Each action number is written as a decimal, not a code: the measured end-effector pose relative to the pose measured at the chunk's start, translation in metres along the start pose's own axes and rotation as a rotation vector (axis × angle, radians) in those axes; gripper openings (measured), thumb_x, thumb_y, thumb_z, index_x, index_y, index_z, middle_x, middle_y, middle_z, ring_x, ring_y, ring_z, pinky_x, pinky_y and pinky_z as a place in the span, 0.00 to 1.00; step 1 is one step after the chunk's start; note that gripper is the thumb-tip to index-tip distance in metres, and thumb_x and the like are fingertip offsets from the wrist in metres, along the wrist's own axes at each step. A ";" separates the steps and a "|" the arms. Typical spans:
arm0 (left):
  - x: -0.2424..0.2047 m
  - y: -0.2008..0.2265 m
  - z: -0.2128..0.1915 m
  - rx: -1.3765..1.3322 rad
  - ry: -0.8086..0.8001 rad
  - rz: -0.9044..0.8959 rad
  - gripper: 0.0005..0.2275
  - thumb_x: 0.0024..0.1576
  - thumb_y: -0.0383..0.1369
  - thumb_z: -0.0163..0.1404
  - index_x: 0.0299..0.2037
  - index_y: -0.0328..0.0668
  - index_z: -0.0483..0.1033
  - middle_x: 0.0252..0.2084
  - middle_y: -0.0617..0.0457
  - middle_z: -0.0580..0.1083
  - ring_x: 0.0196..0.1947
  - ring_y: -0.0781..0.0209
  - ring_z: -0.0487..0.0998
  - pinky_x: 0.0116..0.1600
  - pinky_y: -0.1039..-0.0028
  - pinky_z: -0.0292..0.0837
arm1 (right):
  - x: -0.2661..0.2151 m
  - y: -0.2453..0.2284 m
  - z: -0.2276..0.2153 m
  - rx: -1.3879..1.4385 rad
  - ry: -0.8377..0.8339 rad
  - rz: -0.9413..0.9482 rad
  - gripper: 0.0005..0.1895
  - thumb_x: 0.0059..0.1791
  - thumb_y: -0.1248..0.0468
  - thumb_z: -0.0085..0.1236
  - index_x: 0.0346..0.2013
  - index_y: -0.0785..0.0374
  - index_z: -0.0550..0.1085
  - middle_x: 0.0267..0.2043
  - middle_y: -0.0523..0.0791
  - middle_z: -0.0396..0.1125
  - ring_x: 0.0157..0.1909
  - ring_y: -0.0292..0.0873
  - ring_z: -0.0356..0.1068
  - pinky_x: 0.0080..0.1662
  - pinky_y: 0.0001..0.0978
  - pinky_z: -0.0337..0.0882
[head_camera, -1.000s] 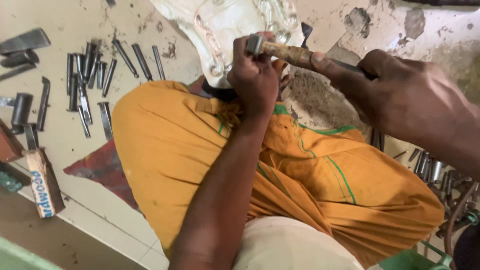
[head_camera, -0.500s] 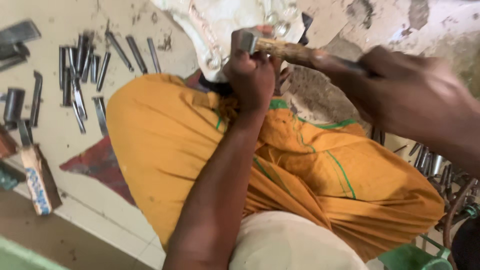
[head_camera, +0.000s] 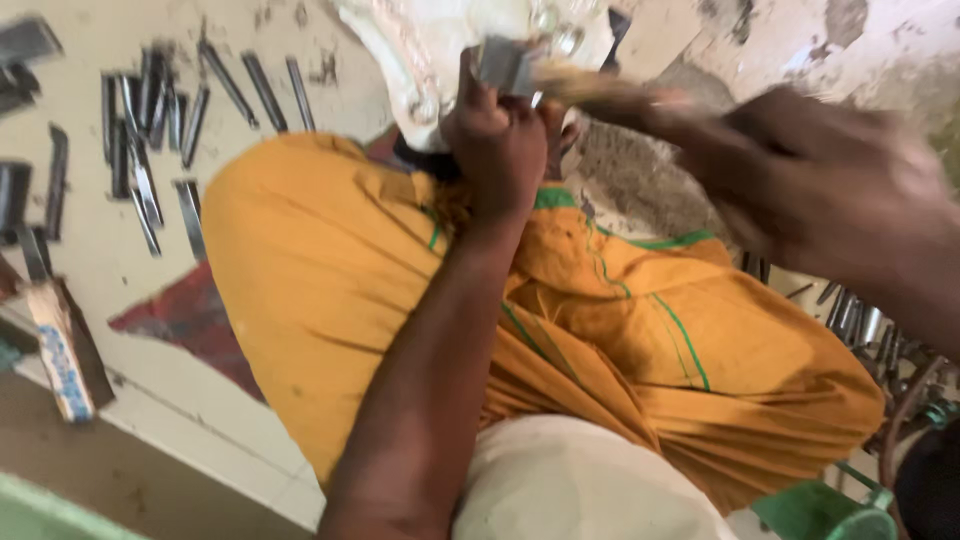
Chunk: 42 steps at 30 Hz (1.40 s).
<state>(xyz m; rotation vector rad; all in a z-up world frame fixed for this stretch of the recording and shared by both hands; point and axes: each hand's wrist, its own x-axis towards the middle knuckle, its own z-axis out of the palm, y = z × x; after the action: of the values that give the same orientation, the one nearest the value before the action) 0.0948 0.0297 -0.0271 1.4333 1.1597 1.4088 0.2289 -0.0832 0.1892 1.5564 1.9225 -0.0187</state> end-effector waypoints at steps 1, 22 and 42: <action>0.006 0.003 0.001 -0.135 -0.038 -0.058 0.09 0.61 0.20 0.46 0.50 0.37 0.70 0.38 0.45 0.80 0.40 0.49 0.85 0.44 0.65 0.81 | 0.003 0.002 -0.008 -0.015 0.002 0.009 0.31 0.52 0.59 0.58 0.72 0.45 0.68 0.44 0.47 0.73 0.19 0.35 0.66 0.14 0.24 0.66; -0.002 -0.011 -0.014 0.172 -0.100 -0.032 0.14 0.56 0.18 0.51 0.52 0.32 0.71 0.26 0.38 0.74 0.29 0.41 0.79 0.36 0.58 0.73 | 0.014 -0.032 -0.080 0.300 0.230 0.043 0.29 0.59 0.64 0.57 0.74 0.42 0.64 0.33 0.48 0.65 0.23 0.41 0.65 0.28 0.38 0.71; 0.022 0.004 -0.014 -0.188 -0.140 0.061 0.08 0.64 0.22 0.55 0.49 0.41 0.72 0.39 0.49 0.81 0.41 0.55 0.87 0.42 0.68 0.82 | 0.007 -0.016 -0.027 0.420 0.481 0.038 0.21 0.58 0.65 0.58 0.67 0.53 0.70 0.33 0.48 0.68 0.28 0.42 0.67 0.25 0.33 0.66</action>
<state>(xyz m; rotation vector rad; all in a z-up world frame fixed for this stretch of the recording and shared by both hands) 0.0805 0.0489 -0.0167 1.4190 0.8783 1.3955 0.2021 -0.0714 0.2010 2.0144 2.3716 -0.0366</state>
